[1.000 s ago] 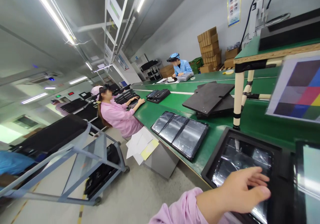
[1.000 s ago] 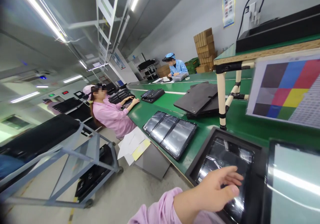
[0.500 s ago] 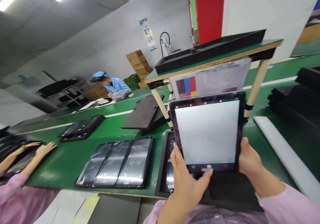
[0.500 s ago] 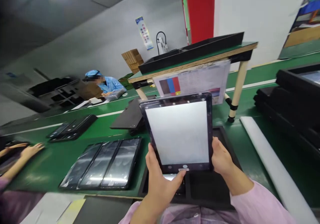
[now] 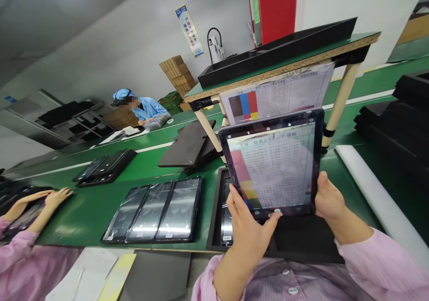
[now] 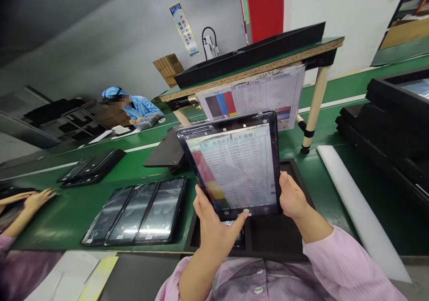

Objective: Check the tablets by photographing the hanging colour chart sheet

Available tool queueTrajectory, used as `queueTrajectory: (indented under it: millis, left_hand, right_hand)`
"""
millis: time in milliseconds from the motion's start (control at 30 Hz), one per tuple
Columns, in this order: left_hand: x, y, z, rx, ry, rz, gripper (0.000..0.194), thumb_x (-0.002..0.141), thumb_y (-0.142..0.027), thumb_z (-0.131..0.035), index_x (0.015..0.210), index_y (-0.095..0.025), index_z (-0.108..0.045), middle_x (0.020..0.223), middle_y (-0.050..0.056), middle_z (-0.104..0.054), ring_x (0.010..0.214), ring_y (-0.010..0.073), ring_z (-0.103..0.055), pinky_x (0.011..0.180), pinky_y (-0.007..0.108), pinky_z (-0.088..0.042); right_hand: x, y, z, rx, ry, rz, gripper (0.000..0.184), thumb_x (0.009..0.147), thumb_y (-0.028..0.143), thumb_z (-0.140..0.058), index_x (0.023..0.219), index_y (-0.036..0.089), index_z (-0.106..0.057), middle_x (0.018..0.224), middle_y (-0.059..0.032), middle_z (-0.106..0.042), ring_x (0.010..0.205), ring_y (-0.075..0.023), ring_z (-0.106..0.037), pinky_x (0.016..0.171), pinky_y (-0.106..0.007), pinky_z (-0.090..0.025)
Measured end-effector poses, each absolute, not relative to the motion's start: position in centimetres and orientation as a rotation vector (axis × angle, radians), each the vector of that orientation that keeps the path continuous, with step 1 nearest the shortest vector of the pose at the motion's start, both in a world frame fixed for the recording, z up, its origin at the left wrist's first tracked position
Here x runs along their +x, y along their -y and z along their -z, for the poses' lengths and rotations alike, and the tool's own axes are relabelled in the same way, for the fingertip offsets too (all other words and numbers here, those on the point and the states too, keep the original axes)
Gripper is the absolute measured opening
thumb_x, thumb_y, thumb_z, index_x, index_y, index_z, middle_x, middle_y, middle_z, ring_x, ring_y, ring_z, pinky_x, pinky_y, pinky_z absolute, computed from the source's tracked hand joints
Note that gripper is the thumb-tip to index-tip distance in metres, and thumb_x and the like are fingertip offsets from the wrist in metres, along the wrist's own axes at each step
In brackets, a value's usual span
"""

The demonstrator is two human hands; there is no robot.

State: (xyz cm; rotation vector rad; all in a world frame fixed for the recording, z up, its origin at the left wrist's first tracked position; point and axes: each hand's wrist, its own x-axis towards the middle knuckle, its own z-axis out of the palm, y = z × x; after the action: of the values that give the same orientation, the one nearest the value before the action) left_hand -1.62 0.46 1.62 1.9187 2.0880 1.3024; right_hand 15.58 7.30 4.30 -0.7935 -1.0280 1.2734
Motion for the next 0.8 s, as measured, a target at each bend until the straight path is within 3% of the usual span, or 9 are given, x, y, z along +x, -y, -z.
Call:
queueTrajectory:
  millis: [233,400,500,600,667,733,800]
  left_hand:
    - [-1.7,-0.5,-1.2,1.902,-2.070,-1.309,0.135,0.062,-0.048,-0.084,0.157,-0.019,0.008,0.144,0.023,-0.033,0.134,0.0424,-0.043,0.101,0.062,-0.046]
    - [-1.7,-0.3,-1.1,1.832,-1.976,-1.397,0.131,0.064,-0.050,-0.084,0.158,-0.019,0.001,0.143,0.023,-0.037,0.133,0.0411,-0.045,0.102,0.060,-0.045]
    - [-2.2,-0.4,-1.0,1.672,-1.726,-1.565,0.116,0.069,-0.050,-0.082,0.158,-0.021,-0.013,0.142,0.020,-0.042,0.132,0.0368,-0.048,0.107,0.055,-0.043]
    - [-3.3,-1.2,-1.0,1.250,-1.342,-1.789,0.079,0.083,-0.055,-0.068,0.150,-0.026,-0.038,0.134,0.014,-0.056,0.121,0.0277,-0.059,0.103,0.042,-0.049]
    - [-4.0,-2.0,-1.1,0.910,-1.162,-1.813,0.063,0.085,-0.058,-0.065,0.141,-0.033,-0.052,0.129,0.009,-0.064,0.114,0.0248,-0.064,0.095,0.037,-0.054]
    - [-4.6,-2.6,-1.2,0.684,-1.057,-1.704,0.059,0.079,-0.057,-0.072,0.134,-0.039,-0.059,0.129,0.005,-0.067,0.114,0.0259,-0.065,0.094,0.039,-0.055]
    - [-5.0,-3.0,-1.2,0.578,-0.970,-1.587,0.057,0.076,-0.052,-0.076,0.130,-0.042,-0.062,0.130,0.002,-0.068,0.119,0.0282,-0.063,0.099,0.044,-0.053]
  right_hand:
    - [16.0,-7.5,-3.4,-0.878,1.045,-1.259,0.067,0.067,0.091,-0.058,0.074,0.026,-0.069,0.075,-0.0071,-0.072,0.101,-0.0332,-0.069,0.083,-0.044,-0.062]
    - [16.3,-7.6,-2.6,-0.923,1.033,-1.263,0.071,0.067,0.093,-0.056,0.089,0.028,-0.073,0.090,-0.0073,-0.074,0.094,-0.0319,-0.071,0.072,-0.042,-0.064]
    - [16.3,-7.5,-2.4,-0.925,1.048,-1.264,0.073,0.070,0.092,-0.054,0.094,0.026,-0.074,0.096,-0.0082,-0.074,0.101,-0.0323,-0.069,0.079,-0.042,-0.064]
    - [16.2,-7.1,-2.7,-0.915,1.078,-1.260,0.078,0.077,0.090,-0.048,0.103,0.022,-0.075,0.100,-0.0105,-0.073,0.109,-0.0338,-0.066,0.087,-0.045,-0.061]
    - [16.3,-6.5,-3.3,-0.890,1.112,-1.243,0.082,0.080,0.088,-0.046,0.117,0.020,-0.072,0.111,-0.0120,-0.071,0.118,-0.0339,-0.061,0.095,-0.047,-0.057]
    - [16.7,-5.8,-4.0,-0.823,1.243,-1.203,0.080,0.088,0.080,-0.045,0.140,0.020,-0.057,0.136,-0.0109,-0.057,0.135,-0.0306,-0.046,0.109,-0.045,-0.046]
    - [17.1,-5.1,-4.7,-0.777,1.448,-1.120,0.073,0.098,0.068,-0.039,0.156,0.024,-0.032,0.156,-0.0052,-0.033,0.147,-0.0245,-0.024,0.120,-0.041,-0.030]
